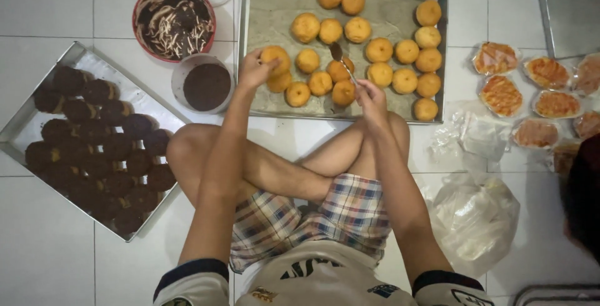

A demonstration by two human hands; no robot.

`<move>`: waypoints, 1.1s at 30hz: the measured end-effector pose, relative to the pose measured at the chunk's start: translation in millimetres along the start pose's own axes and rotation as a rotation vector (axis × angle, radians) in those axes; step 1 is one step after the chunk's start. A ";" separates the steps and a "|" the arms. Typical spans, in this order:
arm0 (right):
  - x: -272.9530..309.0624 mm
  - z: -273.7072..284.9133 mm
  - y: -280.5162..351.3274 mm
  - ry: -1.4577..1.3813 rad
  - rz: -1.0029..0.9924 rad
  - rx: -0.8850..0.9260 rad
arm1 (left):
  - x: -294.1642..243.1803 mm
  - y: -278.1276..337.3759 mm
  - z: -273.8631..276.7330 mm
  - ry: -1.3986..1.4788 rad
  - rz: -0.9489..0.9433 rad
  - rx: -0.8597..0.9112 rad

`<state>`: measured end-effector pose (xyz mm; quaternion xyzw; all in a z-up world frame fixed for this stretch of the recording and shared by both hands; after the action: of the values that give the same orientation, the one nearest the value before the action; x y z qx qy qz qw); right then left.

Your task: The person is applying chocolate frosting to plain donuts using a spoon and then placing the finished donuts onto a tray.

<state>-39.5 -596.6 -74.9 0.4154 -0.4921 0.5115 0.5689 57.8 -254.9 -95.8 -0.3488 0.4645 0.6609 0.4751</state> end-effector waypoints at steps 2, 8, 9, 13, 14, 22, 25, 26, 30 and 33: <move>14.2 0.8 4.7 -0.036 0.041 0.030 | -35.4 31.5 -0.9 0.269 0.057 0.026; 94.5 -0.7 43.8 -0.010 0.178 0.163 | -103.3 118.6 1.5 1.007 0.133 0.285; 116.5 -3.3 52.0 0.097 0.186 0.160 | -110.7 132.4 4.4 1.076 0.120 0.320; 183.3 2.9 81.6 0.727 0.083 0.147 | -110.1 143.7 2.0 1.156 0.157 0.392; 184.0 3.0 82.8 0.729 0.077 0.141 | -98.4 135.5 0.3 1.153 0.161 0.400; 206.2 6.8 89.9 0.534 0.404 0.043 | -108.1 141.3 1.3 1.164 0.146 0.548; 224.9 1.7 86.2 0.564 0.498 0.024 | -111.7 145.9 0.4 1.199 0.178 0.543; 232.2 -2.9 83.8 0.565 0.502 0.026 | -110.0 146.6 1.8 1.202 0.174 0.542; 242.8 -17.6 79.1 0.495 0.702 0.048 | -125.0 158.0 9.4 1.278 0.123 0.649; 243.3 -26.3 81.1 0.570 0.739 0.058 | -130.6 161.6 9.7 1.310 0.102 0.659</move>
<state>-118.2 -518.1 157.7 0.0707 -0.4166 0.7871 0.4493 -56.5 -304.3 70.8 -0.4892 0.8435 0.1641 0.1489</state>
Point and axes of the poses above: each hand's wrist, its own y-axis away from the middle knuckle, its own z-axis out of the back of the hand, x = y × z, the point moved 3 cm from there along -y, towards the middle knuckle, and after that the axes turned 6 degrees about z, right-handed, at the moved point
